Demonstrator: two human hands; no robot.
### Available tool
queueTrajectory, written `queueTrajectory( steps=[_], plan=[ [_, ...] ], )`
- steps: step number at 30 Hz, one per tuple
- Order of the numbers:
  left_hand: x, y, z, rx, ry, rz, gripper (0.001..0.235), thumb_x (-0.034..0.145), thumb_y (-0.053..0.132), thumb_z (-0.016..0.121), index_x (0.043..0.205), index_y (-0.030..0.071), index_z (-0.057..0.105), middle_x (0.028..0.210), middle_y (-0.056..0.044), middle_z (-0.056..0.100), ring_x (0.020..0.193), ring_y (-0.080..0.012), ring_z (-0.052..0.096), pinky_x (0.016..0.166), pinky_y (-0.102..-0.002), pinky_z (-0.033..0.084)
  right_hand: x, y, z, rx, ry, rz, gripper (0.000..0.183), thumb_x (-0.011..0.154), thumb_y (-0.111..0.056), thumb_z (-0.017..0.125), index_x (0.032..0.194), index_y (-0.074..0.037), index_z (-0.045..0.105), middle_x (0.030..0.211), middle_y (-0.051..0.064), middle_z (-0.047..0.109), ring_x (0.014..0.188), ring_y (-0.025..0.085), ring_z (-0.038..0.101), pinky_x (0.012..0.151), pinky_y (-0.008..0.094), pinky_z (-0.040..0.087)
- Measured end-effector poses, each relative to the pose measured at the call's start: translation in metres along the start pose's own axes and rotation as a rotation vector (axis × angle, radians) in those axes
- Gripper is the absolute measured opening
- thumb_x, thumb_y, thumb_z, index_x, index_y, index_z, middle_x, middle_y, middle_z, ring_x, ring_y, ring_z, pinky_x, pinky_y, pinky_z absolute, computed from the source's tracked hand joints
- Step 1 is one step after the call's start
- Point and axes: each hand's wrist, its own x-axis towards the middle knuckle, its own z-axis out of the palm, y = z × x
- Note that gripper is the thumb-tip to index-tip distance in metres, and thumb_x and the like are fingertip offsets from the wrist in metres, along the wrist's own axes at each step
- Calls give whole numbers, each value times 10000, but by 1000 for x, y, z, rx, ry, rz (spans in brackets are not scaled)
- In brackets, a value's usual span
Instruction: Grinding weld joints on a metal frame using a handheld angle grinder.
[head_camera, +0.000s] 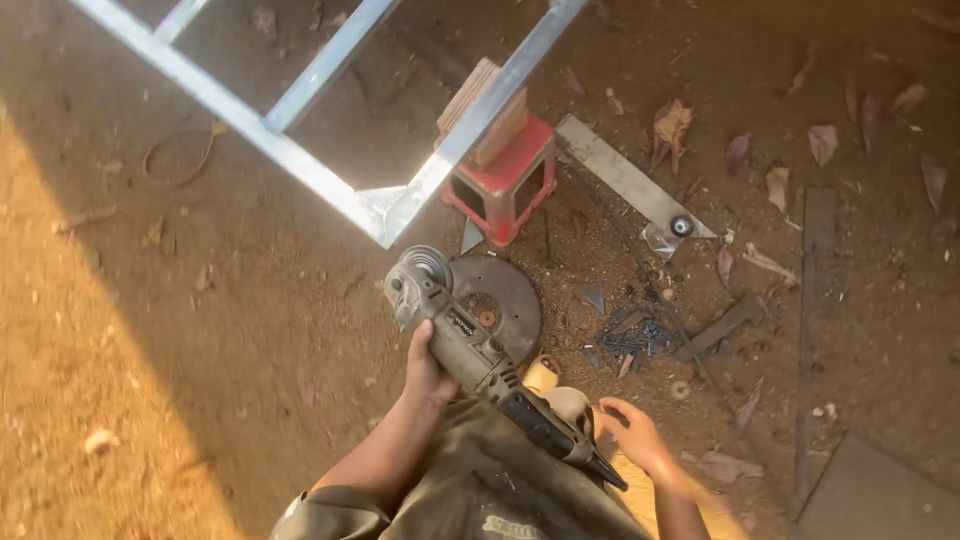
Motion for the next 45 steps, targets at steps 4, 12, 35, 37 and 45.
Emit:
queueTrajectory(
  steps=[4,12,35,37,45],
  plan=[
    [38,-28,-38,-83,135,31,752,819,526,732,1391,62,580,1333,-217,634,1154,-373,636,1029,-572,470,2,-102,-42,-96,-190,-375,373,1006,-299,591,1307,-131,734,1339,143,717,1307,300,620,1134,447,449],
    [165,-31,-23,-195,346,100,474,807,228,823,1228,63,680,1103,-207,744,953,-361,743,863,-543,576,122,-254,-4,-355,-632,-355,665,853,-316,656,1496,-179,552,1454,172,606,1375,356,518,1160,501,402],
    [383,-83,2,-329,784,363,683,736,99,936,1336,11,621,1207,-178,715,1046,-326,706,840,-578,592,312,-392,-38,-1197,-519,-343,697,745,-394,791,1355,-135,574,1235,146,701,1210,350,657,1000,486,561],
    [392,-70,35,-224,848,308,795,725,146,958,1399,-3,563,1296,-212,661,1162,-370,647,891,-572,575,317,-392,-57,-1067,-423,-336,522,716,-260,809,1185,-103,642,1100,179,741,1112,384,696,904,500,571],
    [463,-73,170,71,640,-27,1001,534,338,983,1399,85,546,1297,-164,656,1192,-320,646,970,-500,582,369,-339,-160,-930,-122,-128,647,693,-298,801,1266,-47,637,1137,259,699,1146,431,655,951,554,532]
  ],
)
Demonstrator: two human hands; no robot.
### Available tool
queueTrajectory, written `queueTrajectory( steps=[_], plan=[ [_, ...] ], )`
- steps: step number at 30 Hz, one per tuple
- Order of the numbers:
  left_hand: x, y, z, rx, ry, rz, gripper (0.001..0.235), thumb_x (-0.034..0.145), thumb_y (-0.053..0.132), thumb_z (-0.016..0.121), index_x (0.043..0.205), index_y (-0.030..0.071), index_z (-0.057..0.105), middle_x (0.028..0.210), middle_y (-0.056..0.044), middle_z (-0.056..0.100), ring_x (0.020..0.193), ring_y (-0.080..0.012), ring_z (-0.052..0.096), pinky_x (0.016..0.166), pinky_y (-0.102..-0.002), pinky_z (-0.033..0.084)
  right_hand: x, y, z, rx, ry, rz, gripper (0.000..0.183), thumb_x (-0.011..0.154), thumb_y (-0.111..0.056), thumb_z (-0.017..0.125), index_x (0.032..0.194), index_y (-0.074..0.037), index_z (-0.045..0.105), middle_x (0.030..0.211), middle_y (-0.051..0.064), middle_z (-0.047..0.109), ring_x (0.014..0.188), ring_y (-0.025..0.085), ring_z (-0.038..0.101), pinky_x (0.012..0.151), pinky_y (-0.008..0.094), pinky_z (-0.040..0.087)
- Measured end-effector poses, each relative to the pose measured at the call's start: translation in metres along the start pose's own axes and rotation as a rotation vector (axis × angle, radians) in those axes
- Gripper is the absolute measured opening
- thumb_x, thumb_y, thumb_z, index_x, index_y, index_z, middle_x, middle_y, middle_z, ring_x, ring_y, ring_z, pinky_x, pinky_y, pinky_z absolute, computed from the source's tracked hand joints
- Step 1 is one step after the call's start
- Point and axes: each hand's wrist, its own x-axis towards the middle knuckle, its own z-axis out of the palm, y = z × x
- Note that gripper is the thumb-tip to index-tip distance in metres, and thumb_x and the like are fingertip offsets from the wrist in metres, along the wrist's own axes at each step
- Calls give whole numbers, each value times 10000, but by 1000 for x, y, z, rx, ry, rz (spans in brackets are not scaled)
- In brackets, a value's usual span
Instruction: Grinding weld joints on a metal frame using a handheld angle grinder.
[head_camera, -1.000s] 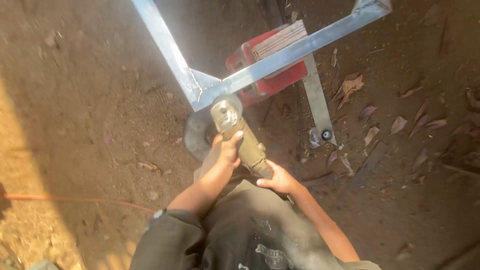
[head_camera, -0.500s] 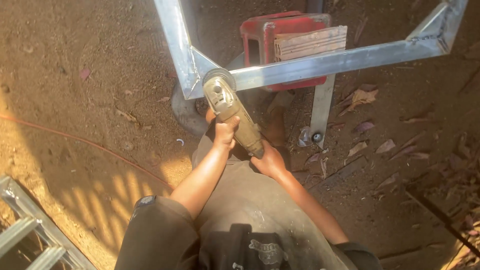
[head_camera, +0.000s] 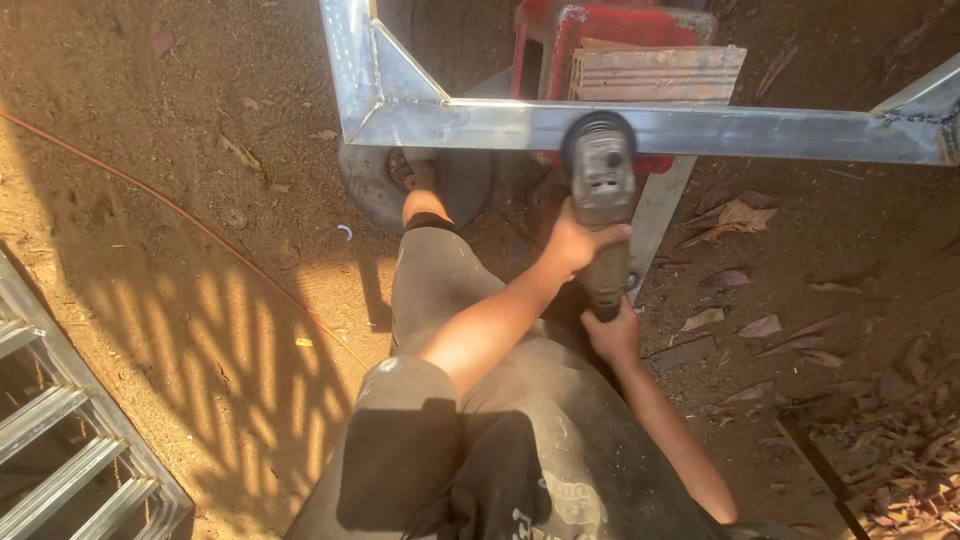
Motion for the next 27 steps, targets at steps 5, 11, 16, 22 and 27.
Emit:
queueTrajectory(
  steps=[5,11,16,22,27],
  plan=[
    [-5,23,-38,68,-49,71,968,536,317,998,1314,-22,532,1223,-229,652,1184,-349,639,1002,-498,556,-10,-44,10,36,72,19,481,687,-269,771,1138,-128,683,1020,199,732,1041,389,701,847,533,542],
    [15,5,-142,-182,283,21,582,682,196,983,1047,-157,699,975,-309,722,858,-295,704,635,-516,599,-24,-108,44,-4,-125,-157,549,684,-197,767,1221,-134,669,1060,177,750,1064,399,710,876,506,562],
    [-43,82,-76,-85,-23,154,789,599,186,981,1222,-122,607,1160,-308,667,1130,-352,636,905,-561,545,-34,-61,29,105,4,37,523,685,-203,741,1191,-117,638,1039,195,720,1039,367,695,868,541,511],
    [1,28,-26,29,-194,102,965,491,314,1012,1270,30,518,1182,-181,678,1159,-310,655,1018,-490,530,-28,-56,30,151,173,73,474,674,-218,770,1124,-117,662,936,155,676,938,317,678,839,462,518],
    [-17,46,-139,27,11,-74,796,604,375,988,1211,-30,672,1208,-206,711,1163,-309,673,976,-478,560,-45,-109,53,73,18,-98,438,678,-172,738,1104,-112,655,968,175,716,970,374,702,806,516,528]
  ],
)
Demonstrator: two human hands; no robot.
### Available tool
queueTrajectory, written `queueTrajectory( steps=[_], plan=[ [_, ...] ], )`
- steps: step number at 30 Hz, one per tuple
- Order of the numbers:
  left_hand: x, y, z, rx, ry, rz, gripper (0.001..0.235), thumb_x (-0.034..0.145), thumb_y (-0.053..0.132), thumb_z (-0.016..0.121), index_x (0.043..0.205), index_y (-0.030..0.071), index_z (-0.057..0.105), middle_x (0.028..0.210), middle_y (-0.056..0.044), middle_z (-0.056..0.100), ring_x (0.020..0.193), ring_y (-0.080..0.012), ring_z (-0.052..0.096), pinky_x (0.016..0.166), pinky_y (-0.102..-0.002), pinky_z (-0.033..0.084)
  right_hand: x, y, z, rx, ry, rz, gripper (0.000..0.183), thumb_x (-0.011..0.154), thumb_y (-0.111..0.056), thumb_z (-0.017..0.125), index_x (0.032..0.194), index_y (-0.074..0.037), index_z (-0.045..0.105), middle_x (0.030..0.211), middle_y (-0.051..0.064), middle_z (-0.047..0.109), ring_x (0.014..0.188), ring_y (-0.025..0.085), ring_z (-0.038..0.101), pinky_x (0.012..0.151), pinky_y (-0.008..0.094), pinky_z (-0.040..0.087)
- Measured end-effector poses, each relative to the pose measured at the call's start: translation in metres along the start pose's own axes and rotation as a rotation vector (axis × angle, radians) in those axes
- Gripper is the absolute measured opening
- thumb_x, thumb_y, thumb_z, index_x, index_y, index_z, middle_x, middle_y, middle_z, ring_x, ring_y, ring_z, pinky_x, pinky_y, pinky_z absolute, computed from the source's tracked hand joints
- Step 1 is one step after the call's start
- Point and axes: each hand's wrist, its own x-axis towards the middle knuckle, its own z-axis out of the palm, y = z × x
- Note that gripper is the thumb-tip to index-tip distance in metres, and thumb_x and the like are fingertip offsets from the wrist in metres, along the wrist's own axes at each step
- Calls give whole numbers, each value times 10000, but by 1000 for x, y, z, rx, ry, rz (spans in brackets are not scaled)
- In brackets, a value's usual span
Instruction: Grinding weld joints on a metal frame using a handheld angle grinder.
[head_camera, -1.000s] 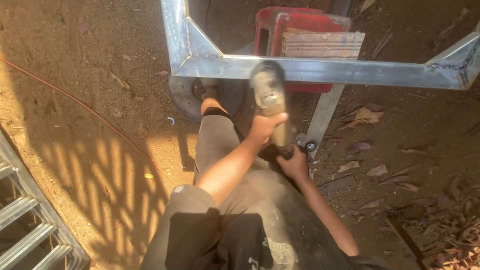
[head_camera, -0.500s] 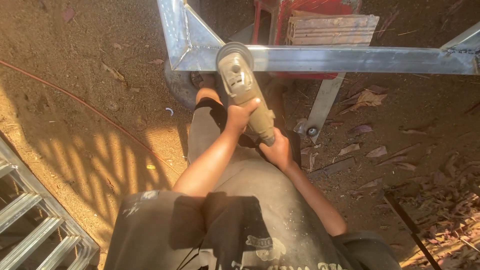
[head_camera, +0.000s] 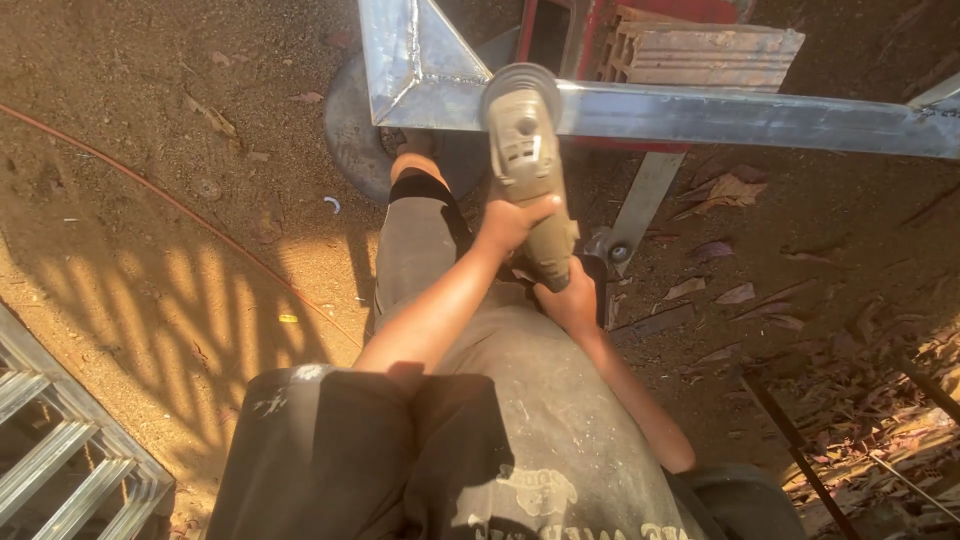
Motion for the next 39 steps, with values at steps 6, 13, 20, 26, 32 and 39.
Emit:
queueTrajectory(
  steps=[6,13,20,26,32,39],
  plan=[
    [-47,28,43,-124,-80,121,887,583,267,976,1309,-36,565,1233,-250,663,1196,-354,622,1007,-564,512,-11,35,-8,-7,71,6,414,682,-146,753,1069,-55,637,938,219,719,935,396,706,789,546,522],
    [-51,29,58,-185,-130,184,1011,505,179,1000,1357,-20,493,1249,-255,640,1225,-349,606,1047,-553,497,-2,78,4,48,113,57,396,674,-147,742,1057,-114,650,891,140,710,870,296,686,777,519,513],
    [3,-38,5,-149,162,122,733,622,213,1012,1214,-45,664,1119,-214,723,1044,-256,679,845,-504,577,-2,34,12,-38,-28,-80,435,651,-214,767,1052,-151,613,903,132,705,927,374,704,786,503,525],
    [7,-30,102,-136,-133,180,980,450,174,1026,1298,-3,568,1193,-245,679,1149,-356,662,980,-540,543,-1,64,-19,157,150,36,402,695,-150,759,1079,-105,649,911,154,676,924,238,628,822,470,507],
    [-43,25,30,-136,-89,76,782,591,236,961,1230,-64,626,1183,-249,696,1148,-337,663,956,-529,559,5,44,-8,-39,50,-22,502,685,-173,788,1154,-66,644,1016,214,705,1026,407,683,853,559,510],
    [-8,-10,-17,-242,209,170,804,651,295,980,1247,-116,631,1218,-259,682,1159,-327,635,923,-539,537,9,-3,1,-163,-87,-247,464,683,-166,789,1112,-123,619,961,138,713,992,390,699,832,509,548]
  ],
)
